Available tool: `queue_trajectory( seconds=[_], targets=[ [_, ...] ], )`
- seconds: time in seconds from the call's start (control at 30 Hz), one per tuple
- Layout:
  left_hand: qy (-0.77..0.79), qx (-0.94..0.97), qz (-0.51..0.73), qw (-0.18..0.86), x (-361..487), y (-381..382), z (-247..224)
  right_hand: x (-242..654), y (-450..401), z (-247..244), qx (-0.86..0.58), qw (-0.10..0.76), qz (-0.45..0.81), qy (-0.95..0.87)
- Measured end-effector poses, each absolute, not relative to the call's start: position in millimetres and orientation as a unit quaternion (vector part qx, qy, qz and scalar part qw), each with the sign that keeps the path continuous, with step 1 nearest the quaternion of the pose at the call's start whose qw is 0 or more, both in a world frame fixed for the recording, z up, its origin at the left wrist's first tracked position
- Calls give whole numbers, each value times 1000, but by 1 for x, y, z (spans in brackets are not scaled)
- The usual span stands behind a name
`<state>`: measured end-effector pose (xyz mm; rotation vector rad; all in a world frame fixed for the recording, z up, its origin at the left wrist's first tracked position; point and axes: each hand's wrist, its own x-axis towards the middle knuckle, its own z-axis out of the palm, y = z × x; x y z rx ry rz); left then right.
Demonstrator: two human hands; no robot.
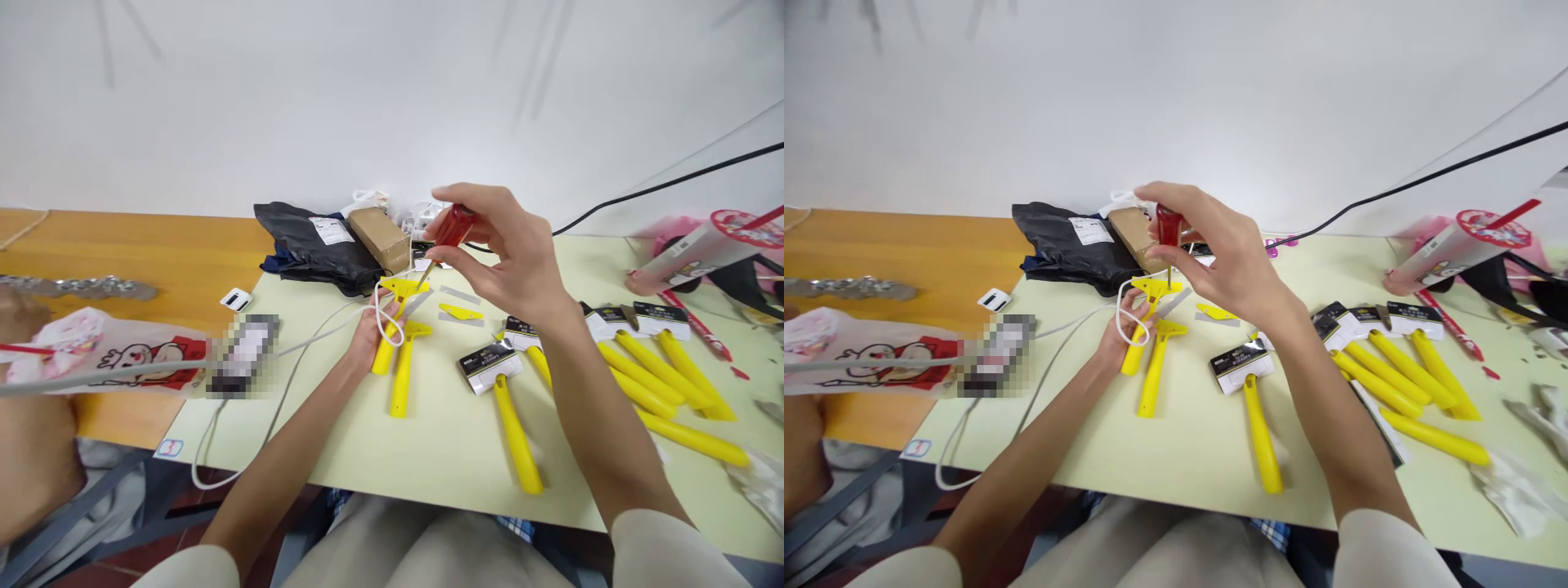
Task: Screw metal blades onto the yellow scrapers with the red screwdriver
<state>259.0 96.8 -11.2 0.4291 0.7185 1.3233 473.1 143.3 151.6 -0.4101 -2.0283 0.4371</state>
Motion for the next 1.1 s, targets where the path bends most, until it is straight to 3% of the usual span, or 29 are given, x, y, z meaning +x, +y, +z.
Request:
queue_trajectory(
  seconds=[0.13, 0.27, 0.43, 0.7, 1.1],
  targets=[
    [326, 184, 596, 710, 259, 99, -9, 474, 145, 146, -204, 487, 127, -840],
    [323, 165, 605, 709, 258, 101, -7, 480, 141, 147, -189, 455, 197, -848],
    [322, 156, 593, 721, 255, 101, -8, 480, 146, 138, -204, 497, 187, -822],
    [330, 180, 595, 710, 252, 101, -14, 479, 142, 138, -257, 466, 211, -820],
    [327, 188, 606, 700, 251, 101, -9, 480, 136, 137, -242, 505, 193, -805]
  ],
)
